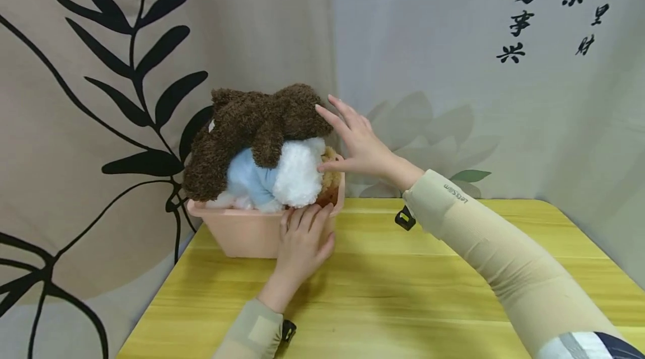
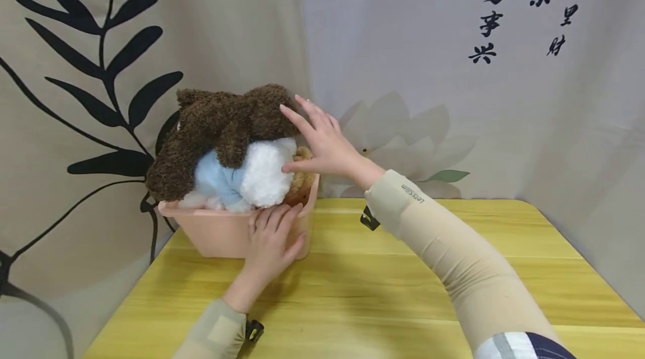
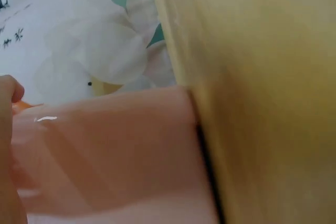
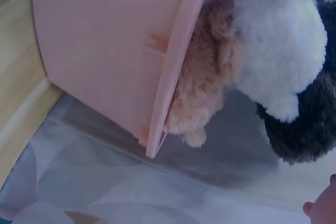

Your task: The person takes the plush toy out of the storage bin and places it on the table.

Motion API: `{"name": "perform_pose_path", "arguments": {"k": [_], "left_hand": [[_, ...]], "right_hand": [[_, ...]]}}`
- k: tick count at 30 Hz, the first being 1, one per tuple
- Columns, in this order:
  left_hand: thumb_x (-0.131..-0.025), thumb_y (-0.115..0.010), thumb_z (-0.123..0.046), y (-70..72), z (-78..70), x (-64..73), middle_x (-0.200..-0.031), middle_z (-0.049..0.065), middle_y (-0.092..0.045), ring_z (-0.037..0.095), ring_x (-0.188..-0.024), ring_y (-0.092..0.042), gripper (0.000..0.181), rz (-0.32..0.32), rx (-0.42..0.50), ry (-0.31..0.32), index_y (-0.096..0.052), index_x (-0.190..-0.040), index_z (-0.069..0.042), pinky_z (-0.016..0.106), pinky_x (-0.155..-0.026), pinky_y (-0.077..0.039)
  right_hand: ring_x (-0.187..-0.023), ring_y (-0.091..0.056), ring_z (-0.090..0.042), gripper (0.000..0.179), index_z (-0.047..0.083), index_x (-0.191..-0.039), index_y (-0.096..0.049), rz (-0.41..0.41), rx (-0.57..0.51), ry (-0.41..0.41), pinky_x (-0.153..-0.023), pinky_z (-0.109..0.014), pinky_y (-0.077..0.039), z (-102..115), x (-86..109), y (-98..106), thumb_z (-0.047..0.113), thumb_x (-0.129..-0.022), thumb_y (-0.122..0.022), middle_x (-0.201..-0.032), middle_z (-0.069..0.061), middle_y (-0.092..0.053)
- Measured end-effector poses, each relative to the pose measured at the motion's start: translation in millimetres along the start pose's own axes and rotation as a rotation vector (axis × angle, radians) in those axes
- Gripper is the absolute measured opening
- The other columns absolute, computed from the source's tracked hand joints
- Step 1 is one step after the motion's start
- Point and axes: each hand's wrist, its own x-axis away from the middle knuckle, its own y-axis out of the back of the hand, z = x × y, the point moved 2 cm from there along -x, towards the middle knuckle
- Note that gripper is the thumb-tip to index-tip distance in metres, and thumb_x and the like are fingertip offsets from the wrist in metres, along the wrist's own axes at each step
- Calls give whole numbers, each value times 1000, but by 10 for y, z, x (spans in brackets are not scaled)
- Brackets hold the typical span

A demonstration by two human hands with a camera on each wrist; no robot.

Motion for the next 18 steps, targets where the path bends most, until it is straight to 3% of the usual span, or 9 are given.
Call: {"name": "perform_pose_path", "arguments": {"k": [2, 5, 10, 13, 18], "left_hand": [[-87, -57, -38, 17, -12, -25, -119, 3, -58, 27, -108, -51, 49, 7, 11, 15, -57, -131, -18, 50, -95, -30], [-88, -60, -43, 49, -47, -47, -118, 3, -57, 27, -107, -51, 50, 67, 30, 49, -56, -131, -18, 51, -95, -29], [-86, -65, -47, 63, -107, -42, -121, 4, -53, 27, -112, -47, 58, 151, 37, 84, -51, -135, -18, 52, -101, -25], [-85, -66, -47, 65, -113, -33, -122, 3, -52, 26, -114, -46, 60, 157, 21, 93, -50, -136, -19, 51, -103, -23], [-83, -66, -47, 76, -86, -39, -121, 3, -52, 26, -114, -45, 60, 135, 2, 96, -51, -134, -19, 50, -103, -23]], "right_hand": [[-147, 0, -22, 112, 25, -157, -11, 10, 6, 1, -111, -58, -11, 10, -65, -26, 57, -72, -76, -161, -1, 3], [-147, -3, -22, 115, 27, -157, -9, 24, -21, -39, -109, -60, -14, -16, -180, -59, 57, -70, -78, -161, -1, 4], [-143, -19, -34, 122, 29, -157, -6, 45, -91, -119, -105, -62, -25, -78, -377, -104, 54, -65, -83, -161, -3, 3], [-141, -23, -35, 124, 32, -156, -5, 44, -145, -140, -105, -58, -29, -83, -506, -122, 52, -63, -85, -161, -2, 3], [-145, -14, -22, 121, 37, -155, -11, 63, -260, -160, -108, -52, -28, -64, -693, -159, 45, -62, -88, -161, 1, -1]]}}
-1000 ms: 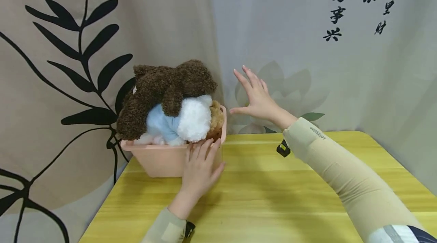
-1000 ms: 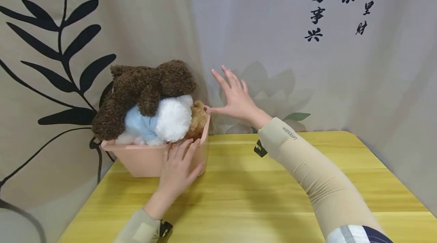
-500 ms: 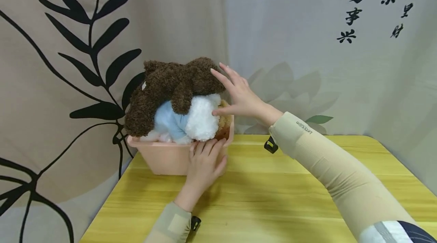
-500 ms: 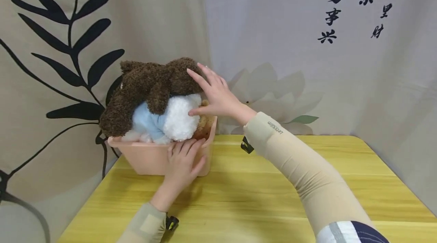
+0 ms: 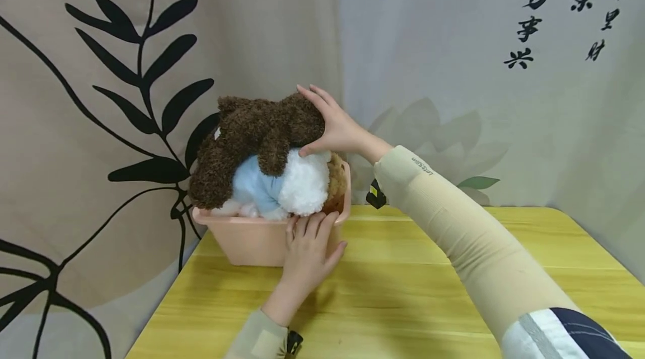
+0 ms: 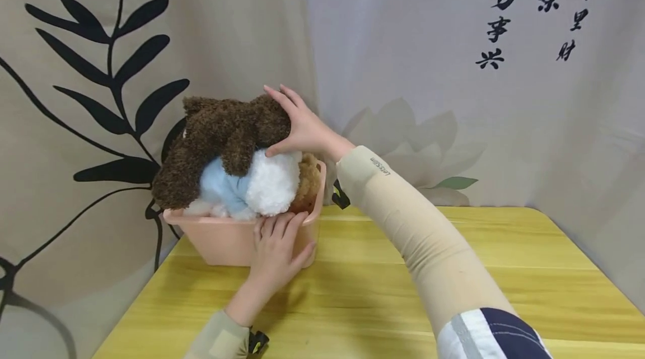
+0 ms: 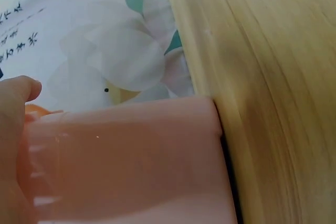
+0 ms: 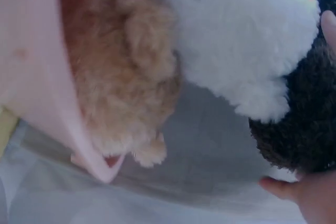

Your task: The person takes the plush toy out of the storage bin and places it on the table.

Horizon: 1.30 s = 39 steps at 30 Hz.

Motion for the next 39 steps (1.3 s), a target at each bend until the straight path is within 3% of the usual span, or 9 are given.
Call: {"name": "perform_pose_path", "arguments": {"k": [4, 10, 17, 22, 28, 35, 39], "left_hand": [[-83, -65, -47, 10, -6, -4, -120, 3, -52, 26, -113, -46, 60, -8, -10, -4, -51, -134, -19, 50, -102, -24], [-81, -67, -45, -19, -49, -17, -119, 3, -53, 27, -111, -46, 60, -27, 6, -26, -53, -132, -18, 50, -101, -24], [-80, -67, -44, -57, -104, -41, -119, 3, -53, 26, -111, -47, 61, -30, 32, -43, -52, -133, -18, 49, -101, -25], [-80, -66, -43, -70, -100, -60, -119, 4, -52, 26, -112, -47, 59, -36, 52, -52, -53, -132, -18, 50, -101, -25], [-81, -68, -43, -11, -13, -29, -120, 5, -52, 29, -111, -46, 59, -47, 48, -50, -53, -132, -17, 52, -99, -26], [-81, -67, -42, 17, 101, -34, -119, 7, -54, 33, -108, -47, 59, -84, 43, -65, -54, -132, -15, 54, -97, -27], [-81, -66, -42, 26, 135, -34, -119, 7, -53, 33, -108, -46, 60, -68, 56, -48, -53, -133, -15, 54, -97, -25]], "right_hand": [[-144, -17, -18, 108, 34, -154, -21, -3, -43, -65, -109, -51, -28, -1, -29, -62, 38, -68, -87, -159, -1, -14], [-139, -29, -19, 87, 29, -149, -36, -141, -56, -147, -105, -43, -35, -14, 29, -106, 24, -75, -83, -153, -1, -28], [-133, -37, -19, 71, 20, -141, -48, -327, -6, -69, -101, -34, -39, 41, 74, 80, 10, -78, -79, -145, -4, -37], [-130, -39, -16, 70, 13, -137, -52, -480, 68, 1, -105, -26, -31, 118, 114, 449, 9, -74, -82, -140, -7, -43], [-128, -39, -12, 69, 12, -137, -52, -586, 131, -21, -104, -21, -27, 147, 186, 997, 10, -75, -81, -136, -9, -45], [-128, -39, -15, 68, 17, -141, -49, -566, 341, -112, -105, -22, -28, 185, 515, 1726, 11, -78, -76, -137, -8, -43], [-131, -37, -22, 69, 16, -144, -45, -480, 459, -192, -109, -33, -29, 183, 752, 2034, 14, -81, -73, -143, -10, -38]]}}
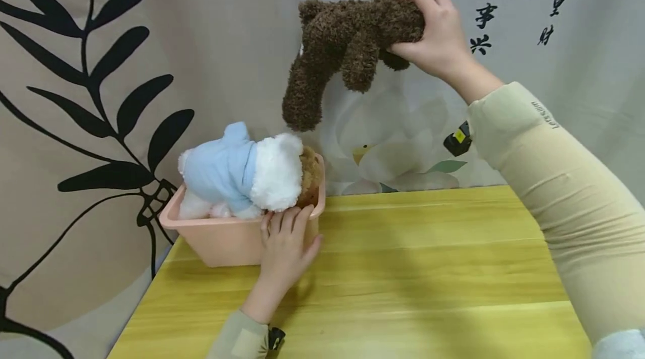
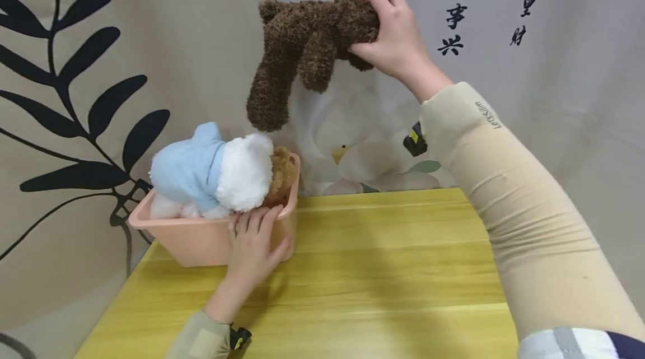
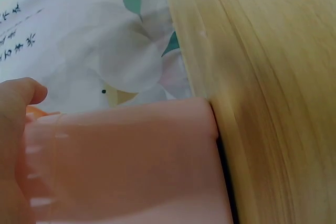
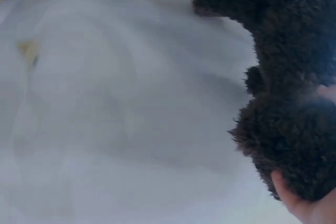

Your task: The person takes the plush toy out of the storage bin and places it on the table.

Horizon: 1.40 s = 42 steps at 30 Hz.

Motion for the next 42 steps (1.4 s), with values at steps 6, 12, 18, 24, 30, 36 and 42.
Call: {"name": "perform_pose_path", "arguments": {"k": [6, 12, 18, 24, 30, 36, 42], "left_hand": [[-83, -64, -43, 7, -12, -9, -120, 8, -52, 34, -109, -46, 60, 34, -6, 17, -51, -135, -16, 54, -99, -24], [-82, -63, -40, 4, -45, -3, -120, 8, -52, 34, -108, -45, 59, 33, -2, 23, -51, -134, -16, 55, -98, -24], [-83, -60, -39, 2, -14, 22, -120, 8, -51, 34, -109, -45, 57, 33, -8, 23, -51, -134, -16, 55, -100, -23], [-81, -62, -38, 1, -17, 18, -119, 8, -52, 33, -108, -46, 57, 4, -19, 9, -53, -133, -16, 55, -99, -25], [-80, -63, -37, 11, -31, 23, -119, 7, -53, 32, -108, -47, 58, 4, -25, 11, -52, -133, -17, 54, -99, -25], [-81, -62, -37, 7, -38, 17, -120, 7, -53, 31, -110, -47, 57, 2, -20, 5, -52, -134, -17, 54, -99, -25], [-81, -62, -37, 16, -23, 15, -120, 7, -53, 31, -110, -46, 58, 7, -35, 7, -52, -134, -16, 53, -100, -25]], "right_hand": [[-129, -36, -42, 72, 15, -148, -39, 217, 208, -3, -100, -59, -35, -171, 199, 323, 16, -83, -70, -146, -19, -32], [-118, -38, -54, 71, 11, -142, -46, 413, 469, 143, -81, -68, -42, -244, 479, 221, 16, -77, -74, -136, -26, -37], [-110, -42, -55, 66, 8, -137, -51, 597, 656, 261, -60, -57, -51, -316, 838, -217, 16, -77, -77, -130, -26, -41], [-101, -51, -49, 49, 10, -128, -61, 766, 732, 300, -51, -42, -51, -323, 1279, -680, 16, -80, -73, -125, -22, -49], [-100, -50, -43, 64, 20, -135, -58, 882, 679, 284, -54, -42, -50, -243, 1498, -1090, 32, -75, -78, -126, -17, -51], [-106, -51, -35, 83, 20, -141, -50, 914, 472, 275, -81, -48, -42, -195, 1513, -1386, 52, -70, -79, -126, -10, -57], [-135, -32, -31, 91, 24, -143, -46, 977, 208, 253, -94, -61, -26, -304, 1528, -1478, 55, -66, -82, -146, -4, -44]]}}
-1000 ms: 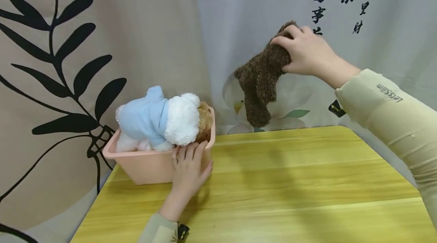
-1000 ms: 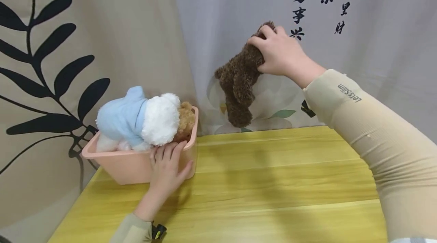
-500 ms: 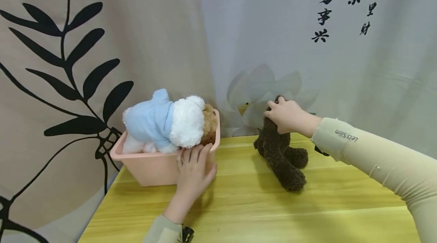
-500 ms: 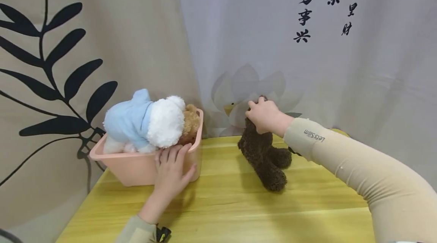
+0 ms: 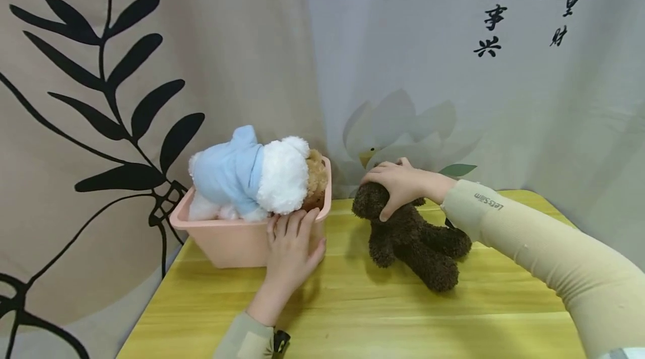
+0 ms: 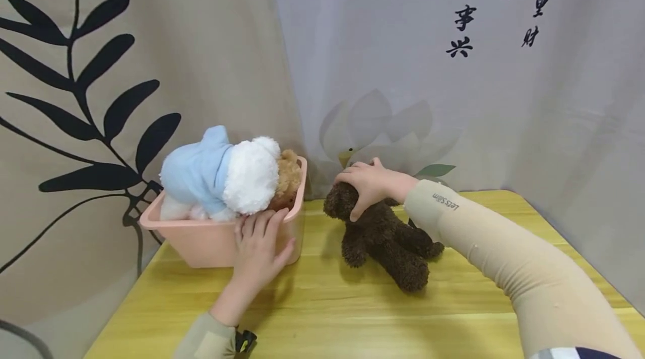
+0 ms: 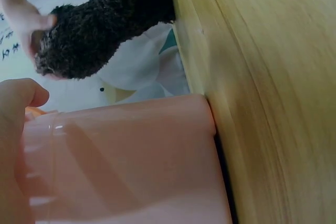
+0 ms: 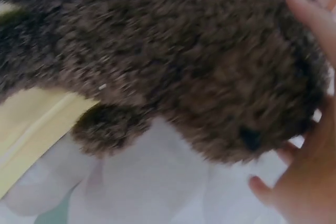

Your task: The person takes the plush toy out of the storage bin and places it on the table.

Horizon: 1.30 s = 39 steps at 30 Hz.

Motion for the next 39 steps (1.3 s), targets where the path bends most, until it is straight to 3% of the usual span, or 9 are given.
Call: {"name": "perform_pose_path", "arguments": {"k": [3, 6, 9, 13, 17, 21, 27, 34, 39], "left_hand": [[-81, -63, -37, -2, -11, -6, -120, 7, -53, 32, -110, -46, 58, 0, 0, 3, -52, -133, -16, 53, -100, -25], [-81, -63, -37, -10, -6, -3, -119, 8, -53, 32, -109, -47, 57, -10, 4, -2, -52, -133, -16, 54, -100, -25], [-80, -62, -37, -27, 0, -1, -118, 8, -53, 33, -108, -47, 57, -32, 6, -10, -53, -132, -15, 54, -99, -26], [-80, -61, -36, -40, 20, -24, -117, 8, -54, 33, -106, -48, 56, -70, 0, -20, -54, -131, -15, 54, -98, -27], [-80, -60, -36, -58, 6, -23, -116, 8, -54, 33, -105, -48, 56, -72, -6, -25, -54, -131, -15, 54, -96, -28], [-80, -61, -37, -43, -4, 0, -117, 8, -53, 33, -105, -47, 56, -47, -8, -11, -54, -132, -16, 54, -97, -27], [-80, -61, -37, -35, -11, -13, -119, 7, -53, 31, -107, -48, 58, -24, -5, -3, -52, -134, -17, 53, -100, -27], [-78, -64, -35, -44, -34, 15, -117, 7, -54, 30, -106, -49, 57, -45, -4, -24, -54, -131, -16, 53, -96, -27], [-80, -61, -36, -41, -10, 15, -118, 7, -54, 31, -107, -48, 56, -44, -11, -15, -54, -132, -17, 54, -96, -27]], "right_hand": [[-141, -22, -36, 102, 25, -149, -37, 26, -62, 67, -99, -66, -26, -79, 90, -32, 45, -63, -87, -153, -9, -31], [-142, -20, -37, 112, 27, -154, -27, 1, -56, 127, -100, -61, -34, -152, 172, -97, 35, -61, -90, -155, -12, -24], [-140, -24, -36, 113, 27, -154, -24, -63, 14, 182, -98, -54, -40, -203, 221, -160, 24, -63, -91, -153, -13, -25], [-133, -36, -35, 103, 19, -150, -34, -152, 137, 201, -96, -53, -40, -244, 220, -123, 18, -64, -90, -146, -14, -37], [-121, -45, -33, 97, 16, -147, -38, -199, 175, 93, -89, -53, -34, -314, 193, 20, 27, -65, -88, -136, -13, -46], [-117, -45, -35, 102, 17, -151, -30, -260, 140, -79, -85, -53, -30, -376, 108, 145, 36, -68, -86, -133, -15, -46], [-112, -44, -39, 105, 15, -153, -28, -402, 145, -284, -86, -57, -28, -381, -76, 143, 43, -68, -84, -127, -20, -46], [-113, -44, -42, 101, 14, -148, -36, -524, 263, -324, -90, -61, -29, -267, -285, -90, 46, -66, -85, -127, -23, -45], [-115, -42, -43, 98, 13, -146, -37, -526, 246, -315, -90, -62, -29, -267, -427, -318, 46, -67, -85, -128, -24, -44]]}}
